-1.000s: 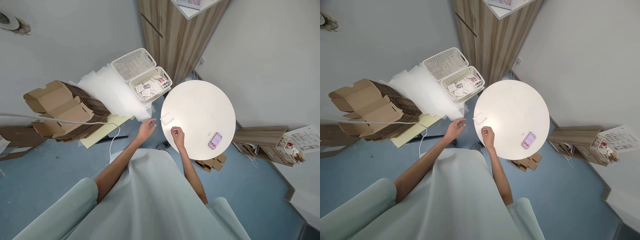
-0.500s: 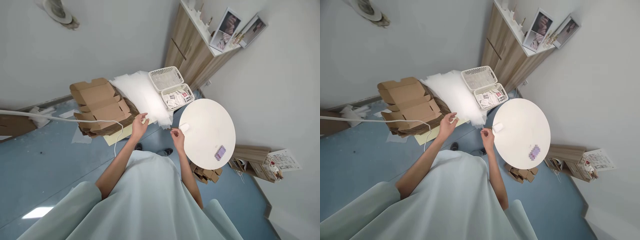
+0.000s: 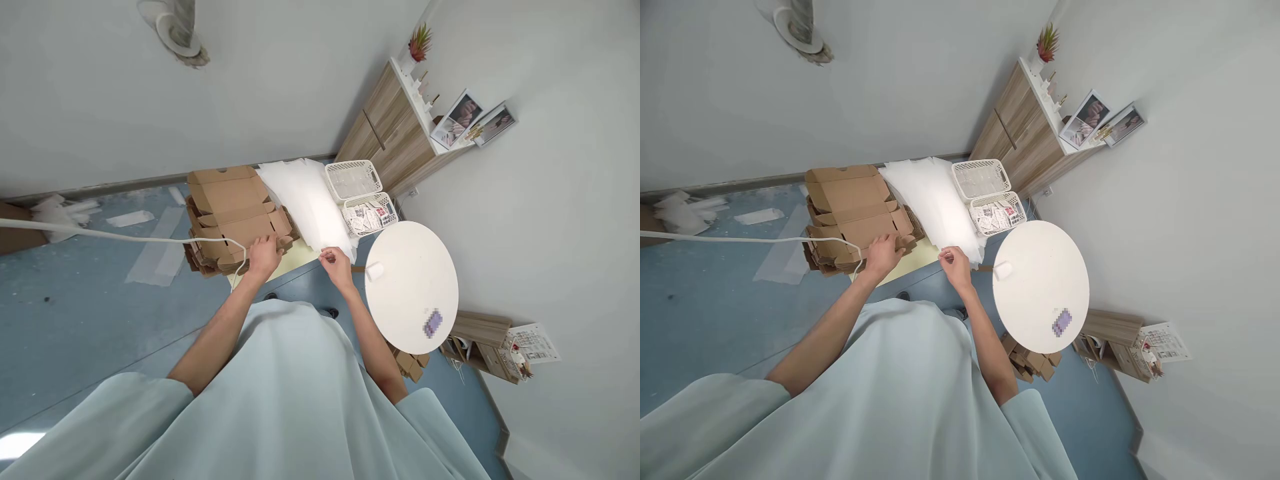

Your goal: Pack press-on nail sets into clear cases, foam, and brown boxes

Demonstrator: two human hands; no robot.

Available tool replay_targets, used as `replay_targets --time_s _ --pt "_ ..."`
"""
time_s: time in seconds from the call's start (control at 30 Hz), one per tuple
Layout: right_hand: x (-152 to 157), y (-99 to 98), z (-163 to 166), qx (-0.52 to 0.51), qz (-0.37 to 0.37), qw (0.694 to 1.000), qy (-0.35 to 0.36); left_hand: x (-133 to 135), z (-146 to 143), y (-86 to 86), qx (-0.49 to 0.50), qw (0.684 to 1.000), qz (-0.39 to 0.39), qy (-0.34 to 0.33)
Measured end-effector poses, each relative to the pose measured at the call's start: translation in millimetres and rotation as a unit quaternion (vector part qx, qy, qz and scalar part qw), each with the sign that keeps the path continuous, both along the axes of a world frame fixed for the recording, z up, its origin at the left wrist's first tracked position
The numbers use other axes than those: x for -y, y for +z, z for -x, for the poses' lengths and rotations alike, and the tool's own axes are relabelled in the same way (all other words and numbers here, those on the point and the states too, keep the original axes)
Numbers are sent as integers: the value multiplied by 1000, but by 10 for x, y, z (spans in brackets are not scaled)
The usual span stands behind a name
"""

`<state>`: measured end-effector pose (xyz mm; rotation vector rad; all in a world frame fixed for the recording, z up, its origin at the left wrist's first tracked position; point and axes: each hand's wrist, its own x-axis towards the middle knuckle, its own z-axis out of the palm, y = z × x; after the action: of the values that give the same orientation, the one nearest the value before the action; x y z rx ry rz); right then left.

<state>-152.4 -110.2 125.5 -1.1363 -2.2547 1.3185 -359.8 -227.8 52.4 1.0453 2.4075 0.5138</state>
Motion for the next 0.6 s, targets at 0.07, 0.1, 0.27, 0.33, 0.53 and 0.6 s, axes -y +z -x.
replay_targets --time_s 0.07,0.1,0.27,0.33,0.53,0.6 --pt "0 -7 97 2 1 1000 20 21 28 -28 -20 1000 7 -22" --pt "4 -16 141 5 1 1000 29 33 46 -42 -24 999 5 -30" --pt "47 -104 374 51 -1 995 84 74 163 -92 3 999 -14 -45" --pt "70 -153 488 78 -6 990 114 64 214 -88 20 999 -15 -43" --pt "145 -305 888 141 -100 956 235 -1 278 -11 18 1000 6 -21" --pt "167 -361 1002 172 -128 939 267 -4 262 4 6 1000 9 -27"
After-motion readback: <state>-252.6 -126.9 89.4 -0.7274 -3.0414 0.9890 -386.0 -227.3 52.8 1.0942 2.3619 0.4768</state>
